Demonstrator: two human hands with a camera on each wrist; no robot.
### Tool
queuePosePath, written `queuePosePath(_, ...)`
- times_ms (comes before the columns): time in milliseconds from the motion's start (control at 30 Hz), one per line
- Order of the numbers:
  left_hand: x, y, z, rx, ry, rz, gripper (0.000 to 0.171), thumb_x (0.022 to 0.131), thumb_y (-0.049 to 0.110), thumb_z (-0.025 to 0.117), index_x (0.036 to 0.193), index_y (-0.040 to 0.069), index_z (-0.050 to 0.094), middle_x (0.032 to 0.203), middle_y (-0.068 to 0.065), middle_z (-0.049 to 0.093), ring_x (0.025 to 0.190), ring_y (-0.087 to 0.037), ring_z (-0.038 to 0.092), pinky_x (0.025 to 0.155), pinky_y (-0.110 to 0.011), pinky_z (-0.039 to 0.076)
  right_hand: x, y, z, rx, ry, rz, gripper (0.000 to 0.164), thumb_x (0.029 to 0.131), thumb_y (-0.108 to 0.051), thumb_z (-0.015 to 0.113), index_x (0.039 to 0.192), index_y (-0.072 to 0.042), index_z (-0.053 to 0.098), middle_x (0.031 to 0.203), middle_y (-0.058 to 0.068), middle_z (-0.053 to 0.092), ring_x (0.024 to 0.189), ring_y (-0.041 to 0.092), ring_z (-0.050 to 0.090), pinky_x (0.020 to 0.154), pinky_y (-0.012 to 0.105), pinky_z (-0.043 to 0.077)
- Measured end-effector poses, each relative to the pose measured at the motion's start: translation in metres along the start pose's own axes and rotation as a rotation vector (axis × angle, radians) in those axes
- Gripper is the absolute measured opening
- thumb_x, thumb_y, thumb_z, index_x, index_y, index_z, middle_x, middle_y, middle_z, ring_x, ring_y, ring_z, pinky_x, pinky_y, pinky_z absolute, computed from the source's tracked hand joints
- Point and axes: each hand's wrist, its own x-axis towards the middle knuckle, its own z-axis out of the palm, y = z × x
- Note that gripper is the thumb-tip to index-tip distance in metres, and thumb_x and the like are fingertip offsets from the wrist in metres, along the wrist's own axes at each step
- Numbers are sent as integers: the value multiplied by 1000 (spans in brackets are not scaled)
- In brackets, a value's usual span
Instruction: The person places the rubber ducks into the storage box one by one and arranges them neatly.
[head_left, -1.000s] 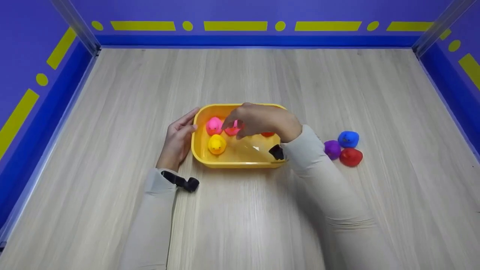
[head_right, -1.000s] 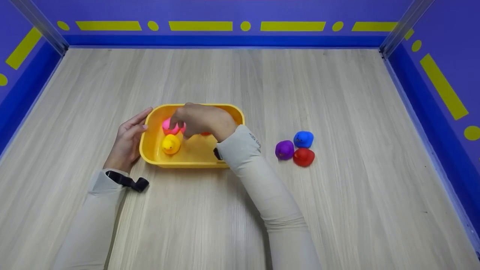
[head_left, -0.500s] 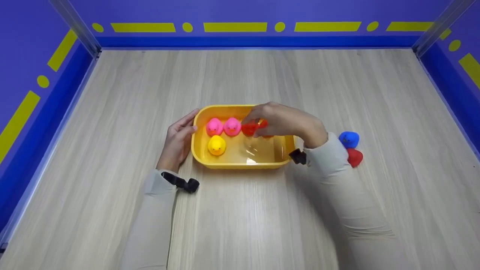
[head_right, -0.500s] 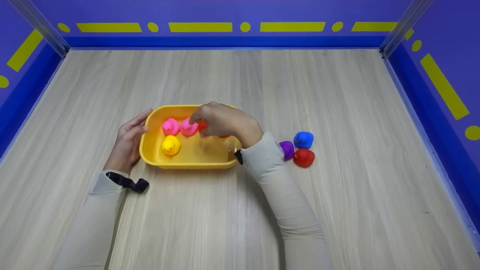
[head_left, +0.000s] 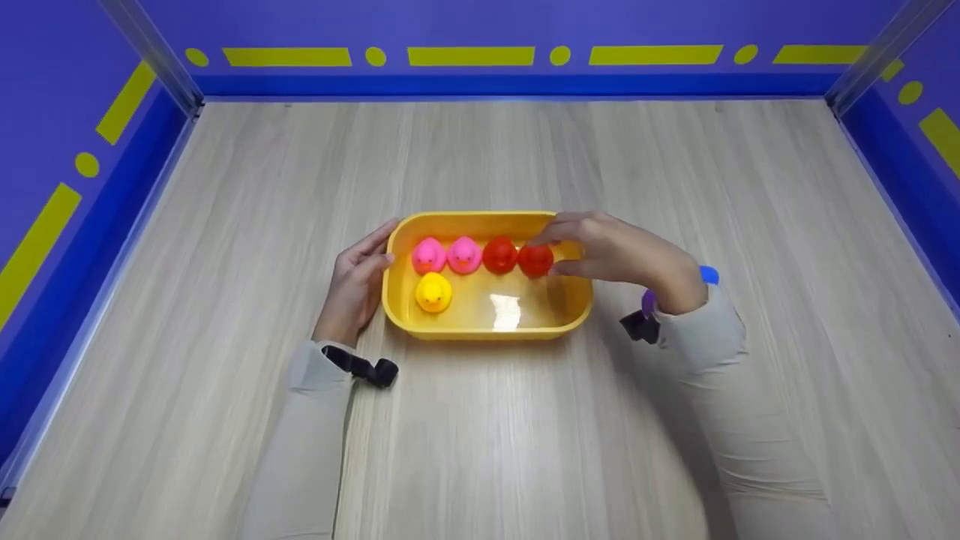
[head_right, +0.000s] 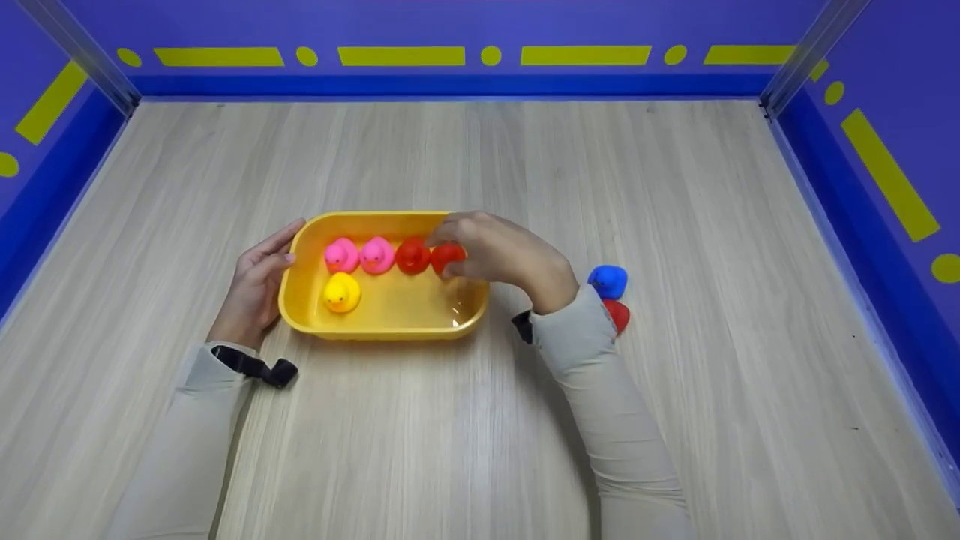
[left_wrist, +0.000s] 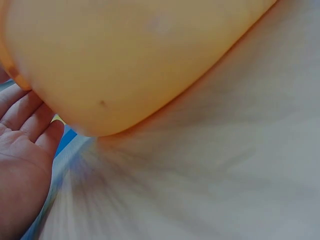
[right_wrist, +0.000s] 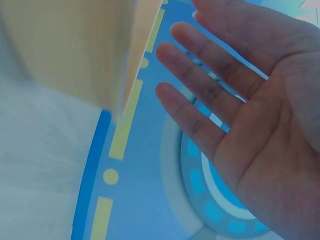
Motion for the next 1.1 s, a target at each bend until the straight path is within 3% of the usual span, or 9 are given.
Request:
queuePosePath(633, -1, -3, 0, -12, 4, 4, 53, 87, -10, 43, 140, -8, 40, 150, -19, 39, 140, -22, 37, 113, -30, 36, -56, 40, 4, 9, 114, 106, 36, 85, -11, 71, 121, -9, 65, 119, 9, 65, 114, 28, 59, 98, 47, 51)
queuePosePath(1100, 0, -1, -1, 9, 2, 11, 53, 88, -10, 43, 140, -9, 39, 150, -20, 40, 140, -23, 38, 113, -31, 36, -87, 65, 4, 50, 128, 196, 33, 88, -8, 66, 121, -6, 65, 121, 13, 64, 116, 33, 56, 100, 54, 46)
